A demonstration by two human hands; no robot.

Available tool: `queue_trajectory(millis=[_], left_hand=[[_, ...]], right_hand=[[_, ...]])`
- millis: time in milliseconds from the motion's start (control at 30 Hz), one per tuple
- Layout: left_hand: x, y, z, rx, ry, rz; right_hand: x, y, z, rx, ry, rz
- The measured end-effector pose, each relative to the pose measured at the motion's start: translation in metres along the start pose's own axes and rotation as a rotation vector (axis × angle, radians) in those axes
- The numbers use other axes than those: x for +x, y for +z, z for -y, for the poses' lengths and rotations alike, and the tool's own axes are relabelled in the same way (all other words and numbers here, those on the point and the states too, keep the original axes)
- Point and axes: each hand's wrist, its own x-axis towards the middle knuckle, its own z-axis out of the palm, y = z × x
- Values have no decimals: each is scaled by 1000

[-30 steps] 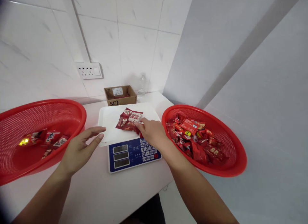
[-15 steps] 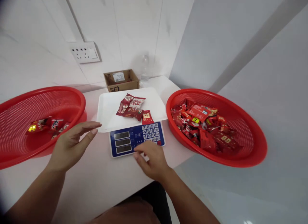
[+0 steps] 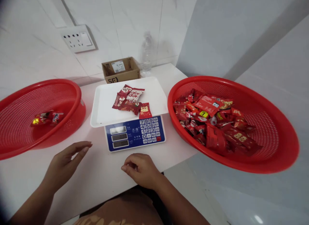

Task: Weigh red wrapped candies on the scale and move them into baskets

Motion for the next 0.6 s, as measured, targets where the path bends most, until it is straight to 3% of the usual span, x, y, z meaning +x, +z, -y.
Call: queue_trajectory(millis=[200, 333, 467, 600], left_hand=[[5, 1, -8, 54, 102, -35], [7, -12, -13, 205, 225, -217], [23, -50, -9, 395, 328, -424], [48, -107, 30, 529, 176, -439]], right_hand=[[-1, 0, -2, 46, 16, -23], [-2, -1, -2, 68, 40, -24], [-3, 1, -3, 70, 61, -24], [-2, 4, -10, 77, 68, -51]])
